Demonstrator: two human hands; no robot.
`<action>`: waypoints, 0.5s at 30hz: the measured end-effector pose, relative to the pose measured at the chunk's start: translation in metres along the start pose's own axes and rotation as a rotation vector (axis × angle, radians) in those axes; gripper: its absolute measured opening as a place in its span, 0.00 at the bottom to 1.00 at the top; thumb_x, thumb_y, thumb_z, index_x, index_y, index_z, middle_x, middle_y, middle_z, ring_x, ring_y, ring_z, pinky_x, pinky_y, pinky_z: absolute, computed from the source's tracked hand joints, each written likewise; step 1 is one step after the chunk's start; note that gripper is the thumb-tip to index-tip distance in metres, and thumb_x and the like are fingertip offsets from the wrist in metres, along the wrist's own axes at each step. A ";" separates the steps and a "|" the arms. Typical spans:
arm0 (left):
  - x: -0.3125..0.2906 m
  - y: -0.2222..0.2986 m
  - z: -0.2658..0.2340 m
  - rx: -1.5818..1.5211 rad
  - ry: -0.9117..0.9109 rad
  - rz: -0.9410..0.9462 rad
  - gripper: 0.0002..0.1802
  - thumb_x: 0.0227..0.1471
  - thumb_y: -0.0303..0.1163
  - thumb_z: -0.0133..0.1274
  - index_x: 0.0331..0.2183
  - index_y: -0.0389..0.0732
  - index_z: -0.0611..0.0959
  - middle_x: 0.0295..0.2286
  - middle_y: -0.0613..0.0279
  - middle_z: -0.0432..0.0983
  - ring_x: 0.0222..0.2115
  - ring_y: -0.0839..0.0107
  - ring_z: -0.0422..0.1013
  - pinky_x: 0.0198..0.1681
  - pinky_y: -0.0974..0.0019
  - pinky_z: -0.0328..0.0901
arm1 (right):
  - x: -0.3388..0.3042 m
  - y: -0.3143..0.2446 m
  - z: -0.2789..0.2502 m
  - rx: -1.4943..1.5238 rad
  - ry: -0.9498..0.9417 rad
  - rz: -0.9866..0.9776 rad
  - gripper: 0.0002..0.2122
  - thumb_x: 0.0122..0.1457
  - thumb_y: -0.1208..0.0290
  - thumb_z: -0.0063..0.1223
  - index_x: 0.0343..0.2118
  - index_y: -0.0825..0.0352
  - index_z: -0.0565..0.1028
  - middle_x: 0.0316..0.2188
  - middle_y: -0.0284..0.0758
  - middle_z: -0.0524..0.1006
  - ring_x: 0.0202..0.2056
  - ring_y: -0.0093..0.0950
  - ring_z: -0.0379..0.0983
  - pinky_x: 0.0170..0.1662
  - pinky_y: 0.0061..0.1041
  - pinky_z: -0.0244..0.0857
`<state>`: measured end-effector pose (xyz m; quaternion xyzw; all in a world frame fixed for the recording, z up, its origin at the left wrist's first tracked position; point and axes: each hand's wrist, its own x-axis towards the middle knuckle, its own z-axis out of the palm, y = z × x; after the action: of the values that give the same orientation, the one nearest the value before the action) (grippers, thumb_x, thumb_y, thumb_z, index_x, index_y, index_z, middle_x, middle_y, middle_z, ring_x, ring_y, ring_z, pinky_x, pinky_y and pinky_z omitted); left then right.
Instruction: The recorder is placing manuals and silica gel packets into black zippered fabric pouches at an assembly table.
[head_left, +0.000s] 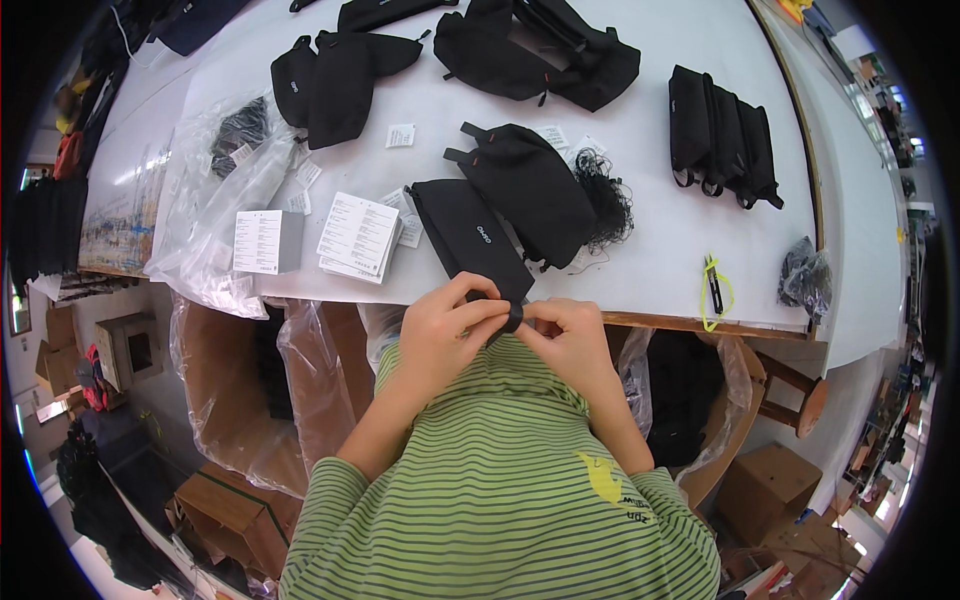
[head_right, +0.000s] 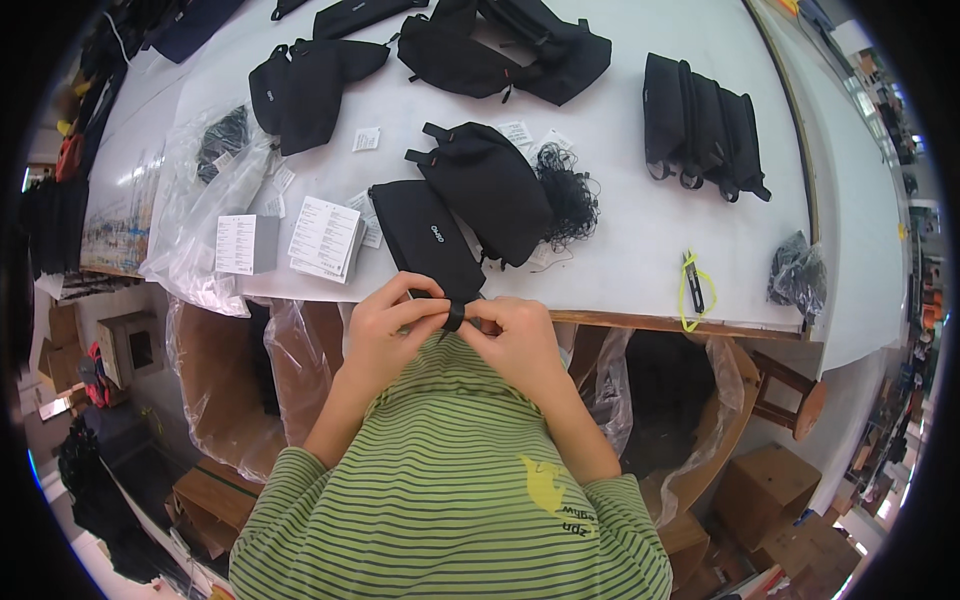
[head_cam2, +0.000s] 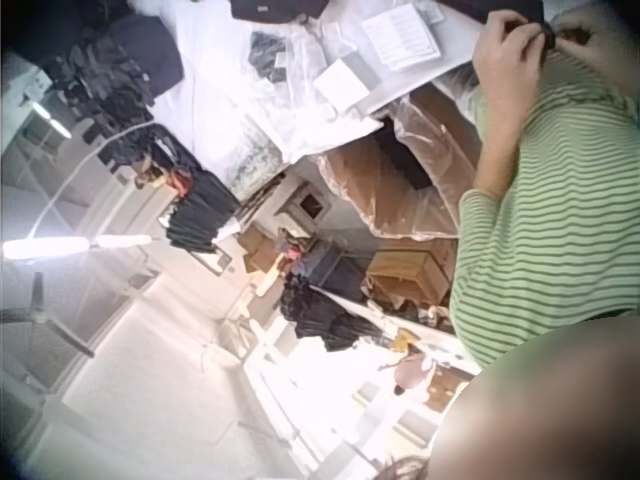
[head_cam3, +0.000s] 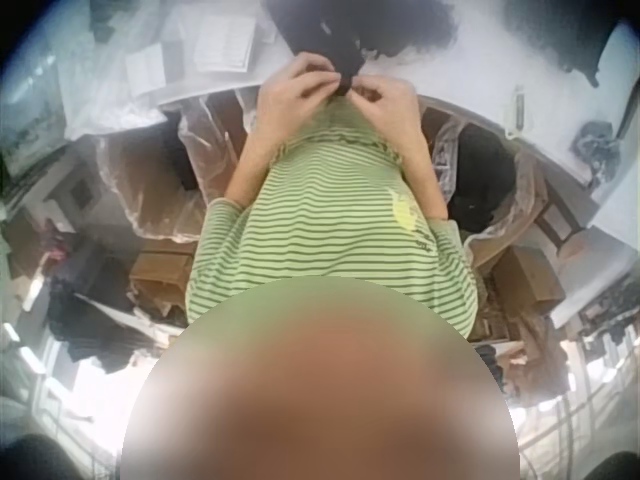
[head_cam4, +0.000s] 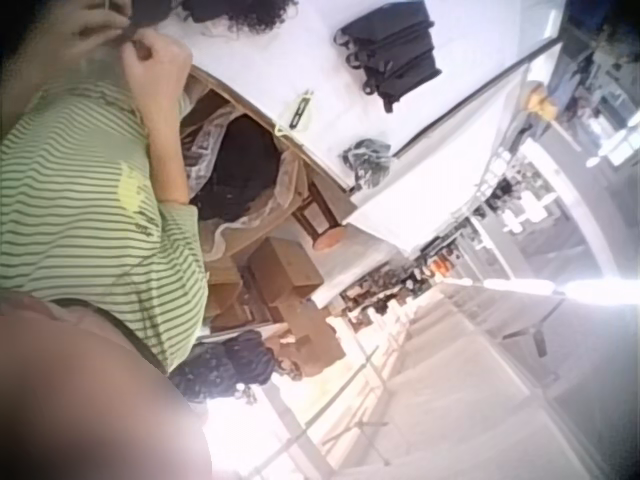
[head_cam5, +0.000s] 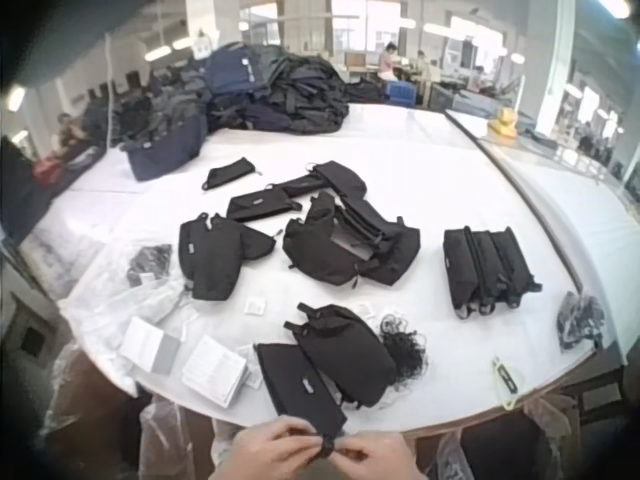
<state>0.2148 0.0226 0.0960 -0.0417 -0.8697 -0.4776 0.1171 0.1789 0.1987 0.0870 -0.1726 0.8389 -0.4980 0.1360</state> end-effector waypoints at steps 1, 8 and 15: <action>0.000 -0.002 -0.001 0.039 -0.037 0.039 0.07 0.40 0.25 0.63 0.27 0.40 0.83 0.28 0.67 0.74 0.19 0.73 0.68 0.22 0.71 0.62 | 0.000 0.001 0.000 0.001 0.003 0.003 0.07 0.45 0.73 0.65 0.27 0.69 0.79 0.13 0.33 0.70 0.14 0.20 0.63 0.19 0.21 0.53; -0.016 -0.019 -0.002 0.007 0.065 0.125 0.07 0.40 0.21 0.62 0.27 0.37 0.83 0.27 0.63 0.75 0.21 0.71 0.70 0.25 0.71 0.65 | 0.009 -0.009 0.004 -0.018 -0.094 -0.087 0.08 0.47 0.70 0.65 0.26 0.68 0.79 0.12 0.31 0.67 0.14 0.19 0.59 0.19 0.21 0.52; -0.021 -0.012 -0.011 -0.515 0.290 -0.256 0.03 0.50 0.21 0.56 0.31 0.34 0.80 0.29 0.58 0.78 0.24 0.78 0.70 0.29 0.76 0.66 | 0.011 -0.013 -0.011 0.896 -0.184 0.206 0.06 0.56 0.76 0.56 0.36 0.65 0.75 0.18 0.20 0.63 0.21 0.09 0.56 0.27 0.13 0.50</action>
<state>0.2350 0.0083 0.0868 0.1082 -0.6927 -0.6939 0.1642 0.1665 0.1964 0.1029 -0.0558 0.5383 -0.7778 0.3196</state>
